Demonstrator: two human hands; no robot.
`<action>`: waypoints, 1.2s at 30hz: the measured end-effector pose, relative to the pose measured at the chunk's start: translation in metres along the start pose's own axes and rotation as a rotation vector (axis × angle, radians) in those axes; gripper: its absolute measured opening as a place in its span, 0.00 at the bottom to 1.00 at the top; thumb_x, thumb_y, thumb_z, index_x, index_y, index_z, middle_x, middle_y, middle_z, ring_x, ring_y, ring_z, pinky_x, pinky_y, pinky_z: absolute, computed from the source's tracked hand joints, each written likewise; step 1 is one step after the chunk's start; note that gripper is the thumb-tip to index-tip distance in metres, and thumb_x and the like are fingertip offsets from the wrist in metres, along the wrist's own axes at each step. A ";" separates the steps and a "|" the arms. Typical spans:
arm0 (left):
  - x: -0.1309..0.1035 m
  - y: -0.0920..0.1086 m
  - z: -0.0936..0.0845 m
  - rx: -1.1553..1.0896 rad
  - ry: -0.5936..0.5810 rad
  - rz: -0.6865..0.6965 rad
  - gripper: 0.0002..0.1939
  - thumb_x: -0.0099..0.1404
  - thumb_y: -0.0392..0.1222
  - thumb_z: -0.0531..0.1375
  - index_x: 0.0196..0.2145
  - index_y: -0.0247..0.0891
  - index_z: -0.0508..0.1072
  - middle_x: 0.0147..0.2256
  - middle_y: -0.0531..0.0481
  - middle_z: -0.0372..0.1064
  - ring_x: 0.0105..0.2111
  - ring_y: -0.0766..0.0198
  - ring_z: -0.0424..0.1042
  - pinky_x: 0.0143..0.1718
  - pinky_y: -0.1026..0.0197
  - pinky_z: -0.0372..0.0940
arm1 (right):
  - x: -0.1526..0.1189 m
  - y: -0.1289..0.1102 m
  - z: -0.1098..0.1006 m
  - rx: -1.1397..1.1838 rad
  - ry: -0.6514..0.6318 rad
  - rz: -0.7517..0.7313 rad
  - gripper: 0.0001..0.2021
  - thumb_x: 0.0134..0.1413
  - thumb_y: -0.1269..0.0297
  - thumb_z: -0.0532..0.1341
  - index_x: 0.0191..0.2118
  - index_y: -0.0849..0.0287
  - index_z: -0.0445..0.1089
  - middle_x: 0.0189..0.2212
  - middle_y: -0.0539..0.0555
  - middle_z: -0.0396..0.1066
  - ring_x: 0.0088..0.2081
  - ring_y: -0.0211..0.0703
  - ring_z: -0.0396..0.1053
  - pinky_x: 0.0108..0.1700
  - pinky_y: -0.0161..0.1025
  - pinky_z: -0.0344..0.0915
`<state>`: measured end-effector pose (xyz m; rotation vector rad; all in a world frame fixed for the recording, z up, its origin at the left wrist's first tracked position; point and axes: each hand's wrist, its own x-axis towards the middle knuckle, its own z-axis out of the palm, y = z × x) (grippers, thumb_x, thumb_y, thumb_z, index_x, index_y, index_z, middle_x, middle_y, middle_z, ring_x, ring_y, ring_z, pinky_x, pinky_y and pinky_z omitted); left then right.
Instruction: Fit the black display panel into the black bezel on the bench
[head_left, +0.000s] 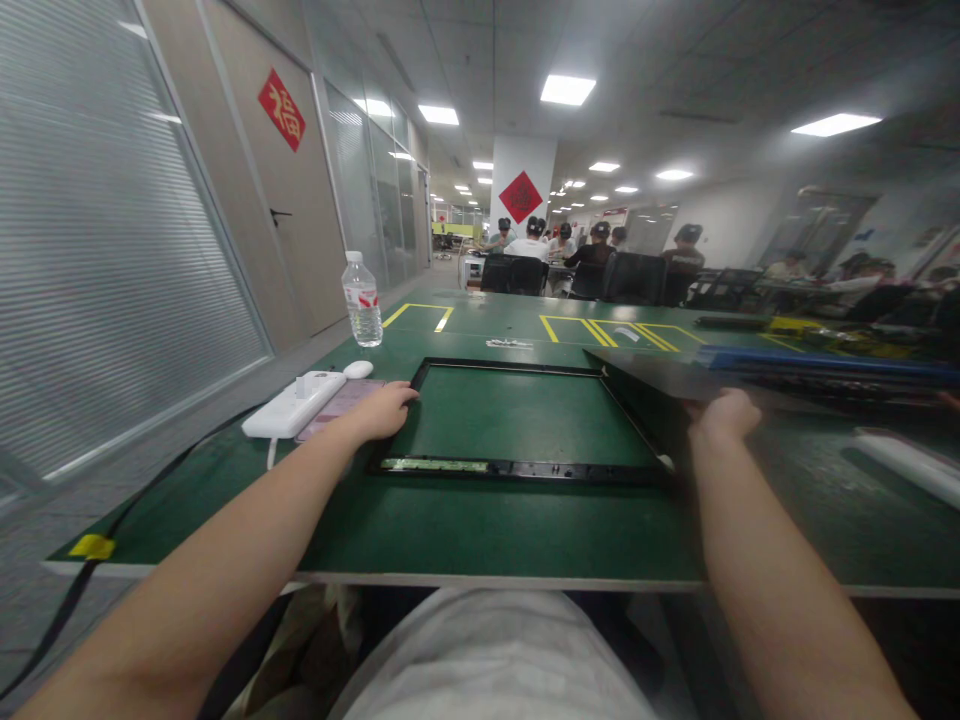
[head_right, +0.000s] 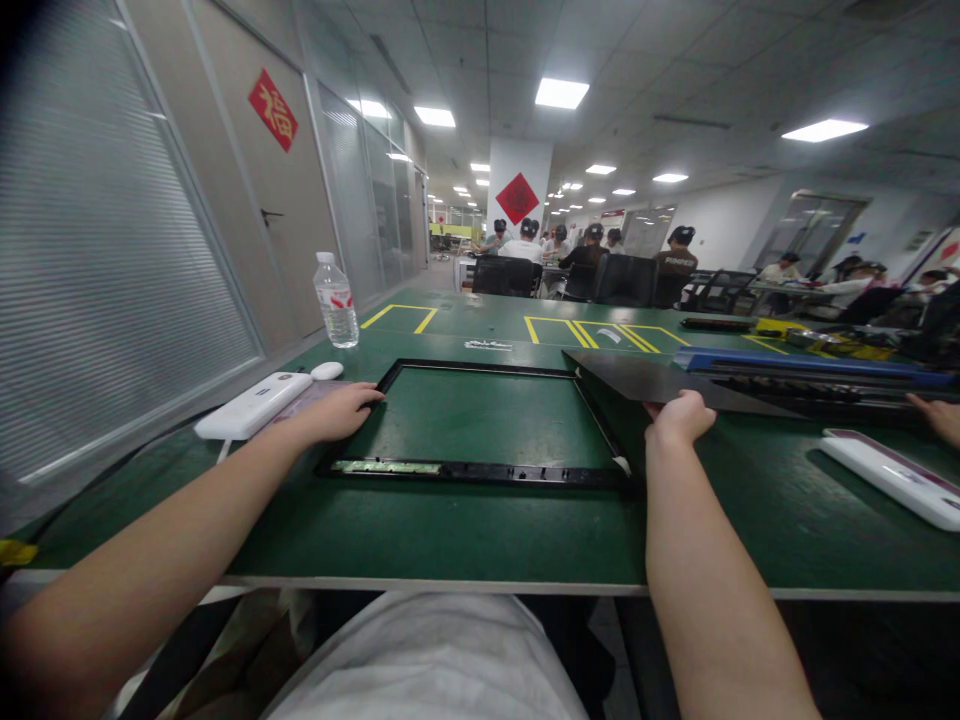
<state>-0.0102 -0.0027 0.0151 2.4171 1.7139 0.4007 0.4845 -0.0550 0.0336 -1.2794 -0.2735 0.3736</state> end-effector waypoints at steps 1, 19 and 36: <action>0.000 0.000 0.000 0.002 -0.002 -0.003 0.28 0.56 0.36 0.55 0.53 0.39 0.80 0.62 0.42 0.69 0.63 0.47 0.67 0.66 0.52 0.57 | -0.003 -0.001 0.001 0.077 0.078 0.044 0.15 0.43 0.71 0.52 0.40 0.52 0.52 0.49 0.56 0.65 0.49 0.44 0.71 0.40 0.40 0.74; 0.001 -0.003 0.002 0.046 -0.021 0.008 0.28 0.58 0.35 0.53 0.54 0.37 0.80 0.65 0.40 0.65 0.64 0.46 0.66 0.66 0.54 0.58 | 0.003 0.016 0.003 0.132 0.121 0.167 0.13 0.50 0.75 0.55 0.42 0.56 0.58 0.50 0.58 0.65 0.48 0.43 0.72 0.40 0.36 0.72; -0.001 0.003 -0.002 0.205 -0.095 0.009 0.29 0.66 0.33 0.47 0.60 0.34 0.74 0.68 0.40 0.61 0.66 0.52 0.63 0.67 0.56 0.55 | 0.016 0.034 0.005 0.294 0.177 0.276 0.10 0.52 0.80 0.56 0.38 0.58 0.63 0.39 0.49 0.70 0.39 0.38 0.74 0.40 0.43 0.77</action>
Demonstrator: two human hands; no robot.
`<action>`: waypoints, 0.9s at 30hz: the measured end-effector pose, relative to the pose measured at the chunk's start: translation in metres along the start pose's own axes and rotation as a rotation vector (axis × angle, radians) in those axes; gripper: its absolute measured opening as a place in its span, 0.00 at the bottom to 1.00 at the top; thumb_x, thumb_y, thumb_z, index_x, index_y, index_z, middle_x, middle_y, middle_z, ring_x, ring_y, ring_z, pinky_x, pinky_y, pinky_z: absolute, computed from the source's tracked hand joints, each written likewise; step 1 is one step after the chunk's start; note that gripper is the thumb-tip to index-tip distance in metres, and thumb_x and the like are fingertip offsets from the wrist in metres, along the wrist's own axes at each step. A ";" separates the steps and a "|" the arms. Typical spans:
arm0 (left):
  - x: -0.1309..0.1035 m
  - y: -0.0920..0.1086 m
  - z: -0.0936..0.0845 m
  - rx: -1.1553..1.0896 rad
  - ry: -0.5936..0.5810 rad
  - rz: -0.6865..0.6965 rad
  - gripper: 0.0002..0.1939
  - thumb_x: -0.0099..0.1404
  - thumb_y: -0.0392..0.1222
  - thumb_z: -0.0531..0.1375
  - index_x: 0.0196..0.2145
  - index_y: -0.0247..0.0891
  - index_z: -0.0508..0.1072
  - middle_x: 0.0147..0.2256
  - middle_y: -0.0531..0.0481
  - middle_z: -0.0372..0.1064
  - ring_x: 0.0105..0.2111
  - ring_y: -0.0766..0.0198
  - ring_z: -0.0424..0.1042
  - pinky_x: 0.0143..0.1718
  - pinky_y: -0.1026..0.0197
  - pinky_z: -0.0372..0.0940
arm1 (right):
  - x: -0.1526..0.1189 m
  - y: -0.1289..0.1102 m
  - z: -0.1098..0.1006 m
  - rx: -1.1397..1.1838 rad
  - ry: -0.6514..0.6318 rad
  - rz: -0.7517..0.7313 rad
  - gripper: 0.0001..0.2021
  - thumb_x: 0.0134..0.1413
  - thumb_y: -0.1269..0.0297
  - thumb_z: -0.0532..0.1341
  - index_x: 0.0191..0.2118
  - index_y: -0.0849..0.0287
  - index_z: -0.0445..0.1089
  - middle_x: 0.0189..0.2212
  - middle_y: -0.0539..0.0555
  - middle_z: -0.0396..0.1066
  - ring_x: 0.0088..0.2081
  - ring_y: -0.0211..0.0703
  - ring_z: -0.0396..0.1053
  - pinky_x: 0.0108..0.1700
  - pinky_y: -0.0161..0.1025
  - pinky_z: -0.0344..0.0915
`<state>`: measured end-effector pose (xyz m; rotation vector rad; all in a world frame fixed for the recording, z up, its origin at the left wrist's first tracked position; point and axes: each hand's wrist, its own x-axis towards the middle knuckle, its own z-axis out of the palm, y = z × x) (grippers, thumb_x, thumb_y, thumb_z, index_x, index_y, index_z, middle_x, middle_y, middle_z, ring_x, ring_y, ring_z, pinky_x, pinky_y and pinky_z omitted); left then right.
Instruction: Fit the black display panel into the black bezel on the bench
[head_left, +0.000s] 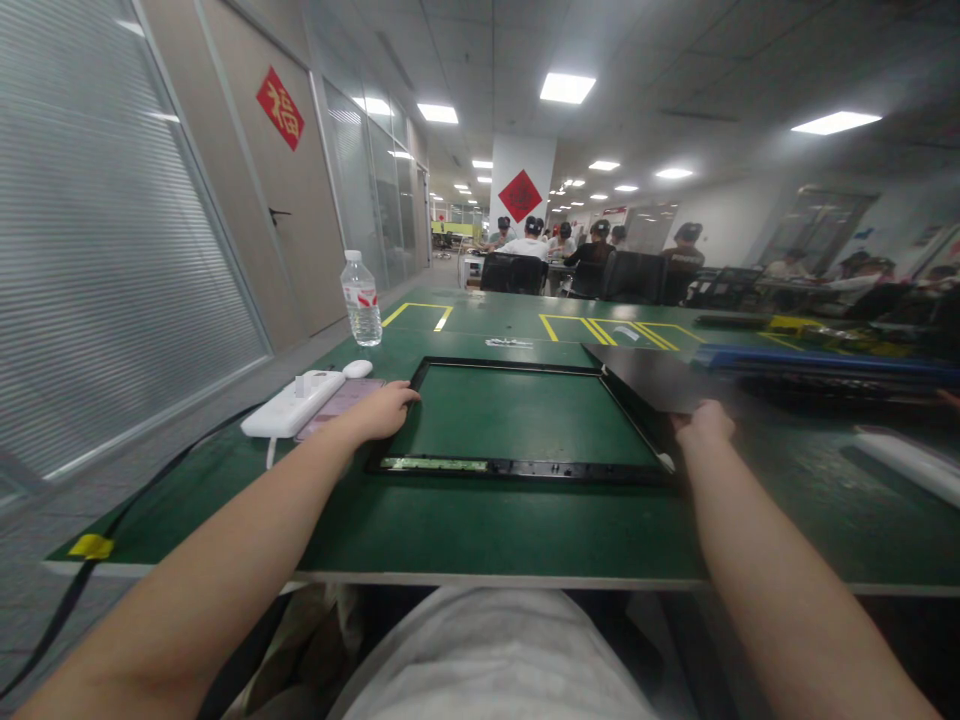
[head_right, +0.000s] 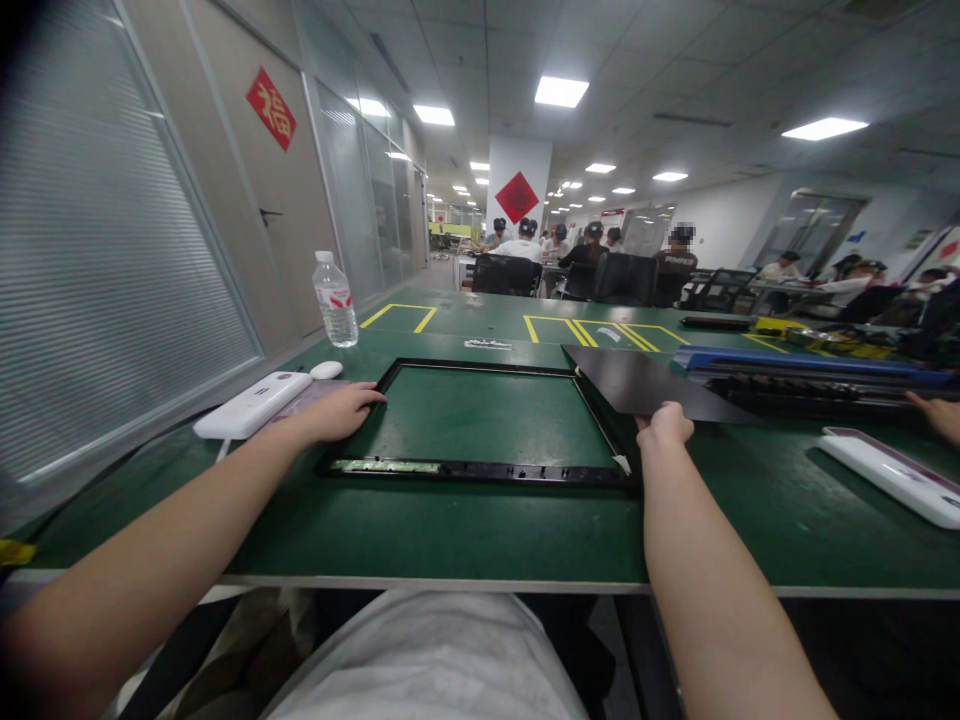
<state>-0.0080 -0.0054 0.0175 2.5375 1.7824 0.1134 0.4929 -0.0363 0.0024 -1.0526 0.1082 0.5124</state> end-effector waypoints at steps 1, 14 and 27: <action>0.000 -0.001 0.001 -0.007 0.004 0.002 0.29 0.66 0.33 0.47 0.60 0.34 0.75 0.68 0.40 0.61 0.66 0.51 0.64 0.67 0.55 0.55 | 0.002 0.001 0.000 0.003 -0.003 0.009 0.10 0.52 0.80 0.56 0.38 0.58 0.64 0.38 0.49 0.70 0.38 0.38 0.74 0.39 0.43 0.77; 0.001 -0.001 0.002 -0.049 0.028 -0.001 0.29 0.64 0.33 0.49 0.59 0.34 0.76 0.67 0.39 0.62 0.66 0.48 0.64 0.67 0.53 0.56 | 0.017 0.011 -0.001 -0.016 -0.006 0.041 0.12 0.53 0.78 0.57 0.42 0.57 0.67 0.41 0.50 0.73 0.36 0.37 0.76 0.40 0.43 0.79; -0.001 0.003 0.000 0.018 0.004 -0.003 0.29 0.66 0.32 0.47 0.60 0.33 0.75 0.68 0.39 0.60 0.66 0.52 0.63 0.67 0.57 0.54 | 0.019 0.010 -0.002 -0.029 -0.060 0.067 0.14 0.56 0.79 0.57 0.45 0.56 0.68 0.35 0.47 0.73 0.34 0.35 0.76 0.41 0.42 0.79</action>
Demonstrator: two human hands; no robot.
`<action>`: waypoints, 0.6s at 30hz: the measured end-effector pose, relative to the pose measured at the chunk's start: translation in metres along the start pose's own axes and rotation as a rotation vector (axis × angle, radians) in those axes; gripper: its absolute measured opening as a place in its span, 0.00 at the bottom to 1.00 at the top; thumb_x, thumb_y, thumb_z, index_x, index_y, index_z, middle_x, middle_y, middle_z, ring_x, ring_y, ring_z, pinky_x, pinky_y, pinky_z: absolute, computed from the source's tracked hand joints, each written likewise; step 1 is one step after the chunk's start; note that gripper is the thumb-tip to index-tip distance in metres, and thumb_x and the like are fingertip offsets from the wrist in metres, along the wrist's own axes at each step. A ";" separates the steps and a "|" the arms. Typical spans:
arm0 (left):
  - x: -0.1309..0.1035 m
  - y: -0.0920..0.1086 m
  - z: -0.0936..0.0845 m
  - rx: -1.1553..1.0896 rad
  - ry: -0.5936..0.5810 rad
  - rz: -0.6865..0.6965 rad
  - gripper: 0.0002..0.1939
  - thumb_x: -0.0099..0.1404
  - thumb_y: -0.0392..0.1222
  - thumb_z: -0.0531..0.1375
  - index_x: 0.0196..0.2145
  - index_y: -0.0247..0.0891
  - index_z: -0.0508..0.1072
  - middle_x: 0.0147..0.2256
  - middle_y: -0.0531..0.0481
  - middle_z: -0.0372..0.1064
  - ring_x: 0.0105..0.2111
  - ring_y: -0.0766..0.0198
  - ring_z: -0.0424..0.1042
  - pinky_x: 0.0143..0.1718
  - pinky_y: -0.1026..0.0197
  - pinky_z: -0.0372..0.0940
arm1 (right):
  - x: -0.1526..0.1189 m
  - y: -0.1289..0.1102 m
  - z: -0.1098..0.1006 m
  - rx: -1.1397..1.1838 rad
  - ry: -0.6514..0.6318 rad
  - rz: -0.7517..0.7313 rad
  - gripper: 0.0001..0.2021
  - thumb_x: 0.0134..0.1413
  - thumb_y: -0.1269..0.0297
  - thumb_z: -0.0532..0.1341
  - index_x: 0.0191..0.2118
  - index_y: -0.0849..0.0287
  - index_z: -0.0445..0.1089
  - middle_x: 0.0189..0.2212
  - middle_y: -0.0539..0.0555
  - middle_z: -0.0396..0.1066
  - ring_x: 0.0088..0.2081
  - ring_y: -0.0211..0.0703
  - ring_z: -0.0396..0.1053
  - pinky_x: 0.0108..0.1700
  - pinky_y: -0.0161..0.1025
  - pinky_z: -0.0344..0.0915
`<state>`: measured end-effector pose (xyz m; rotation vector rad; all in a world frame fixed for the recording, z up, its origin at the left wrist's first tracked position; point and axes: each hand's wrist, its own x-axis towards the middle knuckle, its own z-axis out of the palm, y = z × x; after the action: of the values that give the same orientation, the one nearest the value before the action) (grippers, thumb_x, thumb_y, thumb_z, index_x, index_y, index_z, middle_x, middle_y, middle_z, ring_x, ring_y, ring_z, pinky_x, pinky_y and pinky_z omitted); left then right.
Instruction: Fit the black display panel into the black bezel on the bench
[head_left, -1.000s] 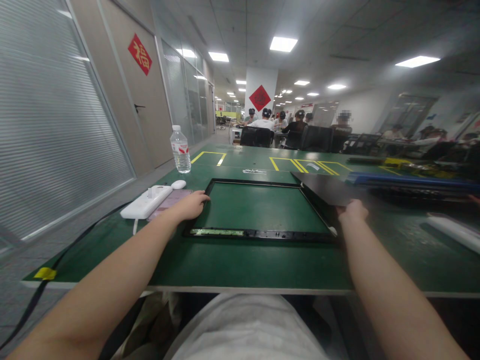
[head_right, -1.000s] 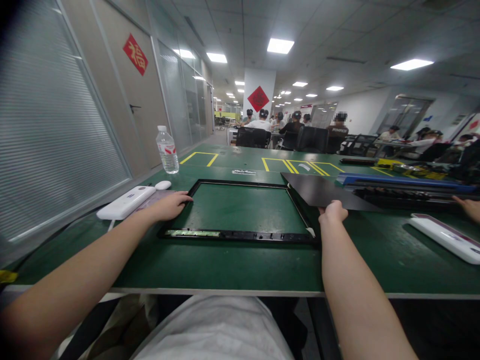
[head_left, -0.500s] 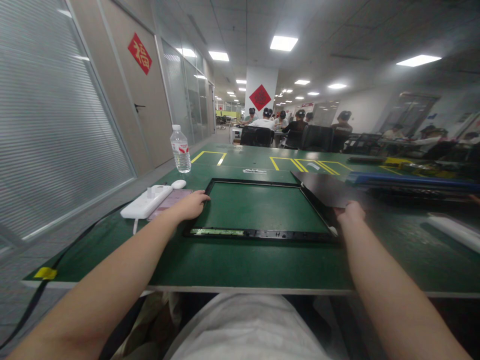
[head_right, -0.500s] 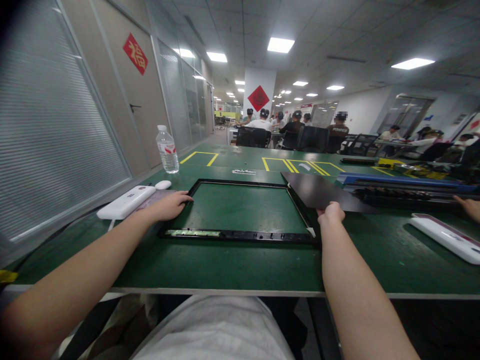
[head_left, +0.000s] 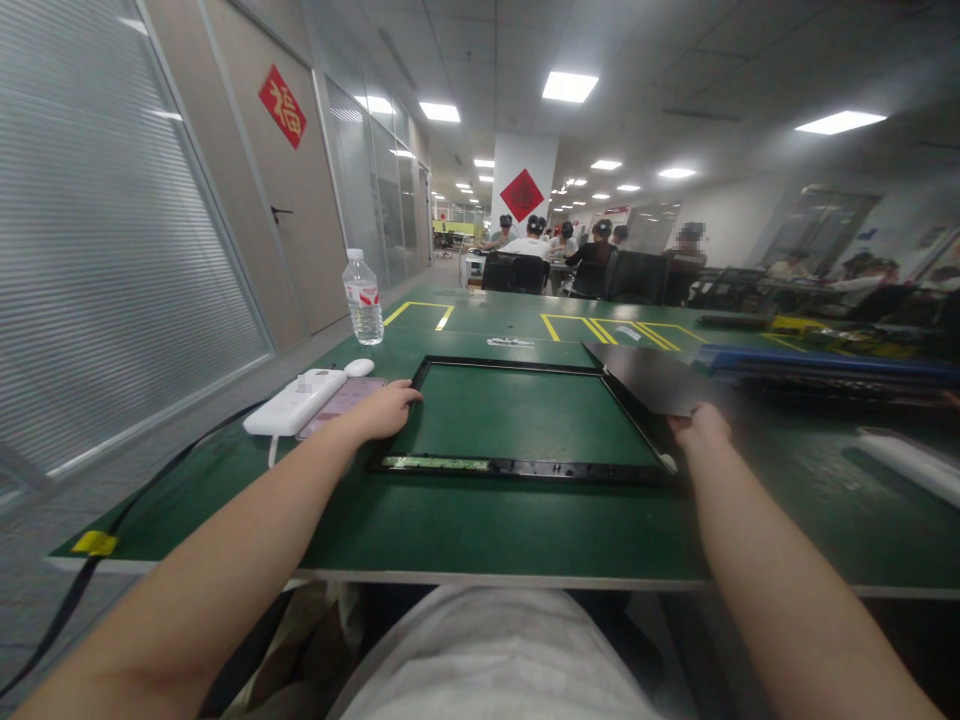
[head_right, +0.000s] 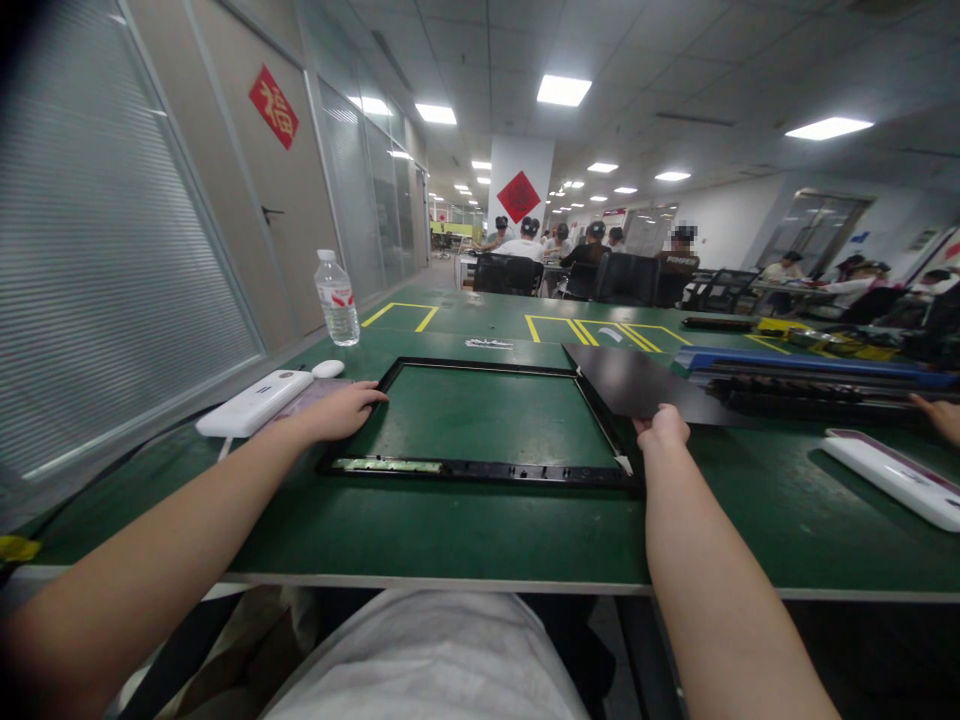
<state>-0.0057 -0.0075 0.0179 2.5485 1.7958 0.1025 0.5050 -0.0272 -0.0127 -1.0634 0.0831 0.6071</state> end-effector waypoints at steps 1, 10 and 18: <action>0.000 0.000 0.000 0.000 -0.001 0.000 0.29 0.66 0.32 0.47 0.61 0.33 0.74 0.68 0.40 0.60 0.66 0.52 0.63 0.67 0.57 0.55 | 0.001 0.000 0.000 -0.004 -0.011 0.003 0.14 0.56 0.79 0.57 0.45 0.57 0.68 0.35 0.47 0.73 0.34 0.35 0.75 0.41 0.42 0.79; 0.001 -0.002 0.002 -0.062 0.019 0.001 0.30 0.63 0.33 0.49 0.59 0.35 0.76 0.68 0.39 0.60 0.65 0.49 0.64 0.67 0.54 0.56 | 0.005 0.002 -0.001 -0.033 -0.073 0.028 0.11 0.56 0.79 0.56 0.42 0.58 0.66 0.33 0.47 0.72 0.29 0.33 0.73 0.34 0.36 0.78; 0.001 -0.004 0.003 -0.096 0.042 0.004 0.29 0.62 0.33 0.50 0.58 0.38 0.77 0.67 0.40 0.63 0.65 0.49 0.65 0.66 0.52 0.57 | 0.005 0.002 -0.001 -0.032 -0.137 0.033 0.08 0.60 0.75 0.57 0.43 0.57 0.67 0.32 0.47 0.72 0.29 0.34 0.73 0.34 0.36 0.78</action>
<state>-0.0086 -0.0052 0.0143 2.5019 1.7542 0.2379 0.5087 -0.0251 -0.0167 -1.0501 -0.0288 0.7113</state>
